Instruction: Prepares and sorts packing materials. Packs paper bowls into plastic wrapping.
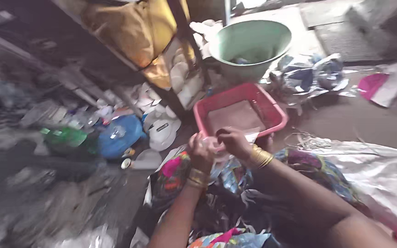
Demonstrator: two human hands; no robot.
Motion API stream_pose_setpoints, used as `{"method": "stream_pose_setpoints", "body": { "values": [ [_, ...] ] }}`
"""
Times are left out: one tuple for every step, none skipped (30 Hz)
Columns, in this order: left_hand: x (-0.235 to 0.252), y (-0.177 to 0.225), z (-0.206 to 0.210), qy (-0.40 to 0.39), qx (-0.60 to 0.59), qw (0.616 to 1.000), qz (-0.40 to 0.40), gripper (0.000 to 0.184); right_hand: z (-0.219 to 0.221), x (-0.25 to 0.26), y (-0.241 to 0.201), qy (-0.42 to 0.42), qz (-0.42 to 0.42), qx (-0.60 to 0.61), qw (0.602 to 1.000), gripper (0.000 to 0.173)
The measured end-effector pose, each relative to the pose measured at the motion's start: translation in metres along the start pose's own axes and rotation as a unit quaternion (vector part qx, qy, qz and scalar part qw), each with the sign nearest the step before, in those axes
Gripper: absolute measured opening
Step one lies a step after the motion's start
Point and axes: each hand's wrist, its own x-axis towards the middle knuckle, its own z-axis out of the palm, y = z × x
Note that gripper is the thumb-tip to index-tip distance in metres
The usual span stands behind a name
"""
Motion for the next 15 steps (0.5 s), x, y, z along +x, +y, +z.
{"method": "stream_pose_setpoints", "body": {
  "values": [
    [0.003, -0.003, -0.001, -0.022, 0.023, 0.999, -0.020, 0.026, -0.002, 0.000, -0.002, -0.025, -0.022, -0.031, 0.999, 0.018],
    [0.006, -0.006, -0.004, -0.035, 0.039, 0.998, -0.030, 0.024, -0.004, 0.000, -0.003, -0.050, -0.031, -0.069, 0.996, 0.016],
    [0.008, -0.007, -0.007, -0.036, 0.043, 0.998, -0.036, 0.023, -0.006, 0.001, -0.005, -0.077, -0.016, -0.109, 0.991, 0.015],
    [0.009, -0.006, -0.008, -0.029, 0.044, 0.998, -0.037, 0.021, -0.008, 0.003, -0.006, -0.103, 0.018, -0.141, 0.984, 0.015],
    [0.008, -0.006, -0.008, -0.017, 0.046, 0.998, -0.030, 0.021, -0.011, 0.006, -0.008, -0.122, 0.064, -0.164, 0.977, 0.017],
    [0.006, -0.006, -0.006, -0.005, 0.043, 0.999, -0.020, 0.019, -0.013, 0.009, -0.009, -0.139, 0.116, -0.176, 0.968, 0.019],
    [0.004, -0.005, -0.004, 0.004, 0.037, 0.999, -0.010, 0.019, -0.016, 0.011, -0.010, -0.152, 0.165, -0.184, 0.957, 0.022],
    [0.002, -0.004, -0.002, 0.010, 0.031, 0.999, 0.000, 0.018, -0.019, 0.015, -0.012, -0.171, 0.217, -0.186, 0.943, 0.027],
    [0.001, -0.003, -0.001, 0.007, 0.024, 1.000, 0.002, 0.018, -0.023, 0.018, -0.014, -0.187, 0.262, -0.184, 0.929, 0.032],
    [0.000, -0.002, -0.002, -0.008, 0.018, 1.000, -0.005, 0.018, -0.026, 0.019, -0.014, -0.192, 0.292, -0.185, 0.918, 0.034],
    [0.001, -0.002, -0.003, -0.033, 0.015, 0.999, -0.018, 0.022, -0.029, 0.019, -0.013, -0.185, 0.310, -0.190, 0.913, 0.034],
    [0.004, -0.002, -0.006, -0.070, 0.020, 0.997, -0.036, 0.027, -0.033, 0.020, -0.012, -0.171, 0.318, -0.197, 0.912, 0.033],
    [0.008, -0.001, -0.010, -0.117, 0.027, 0.991, -0.064, 0.031, -0.039, 0.021, -0.011, -0.155, 0.323, -0.197, 0.913, 0.033],
    [0.015, 0.000, -0.014, -0.160, 0.035, 0.982, -0.094, 0.034, -0.045, 0.022, -0.009, -0.136, 0.320, -0.192, 0.918, 0.033],
    [0.022, 0.001, -0.017, -0.181, 0.046, 0.976, -0.114, 0.035, -0.048, 0.022, -0.007, -0.113, 0.311, -0.190, 0.924, 0.032]
  ]
}}
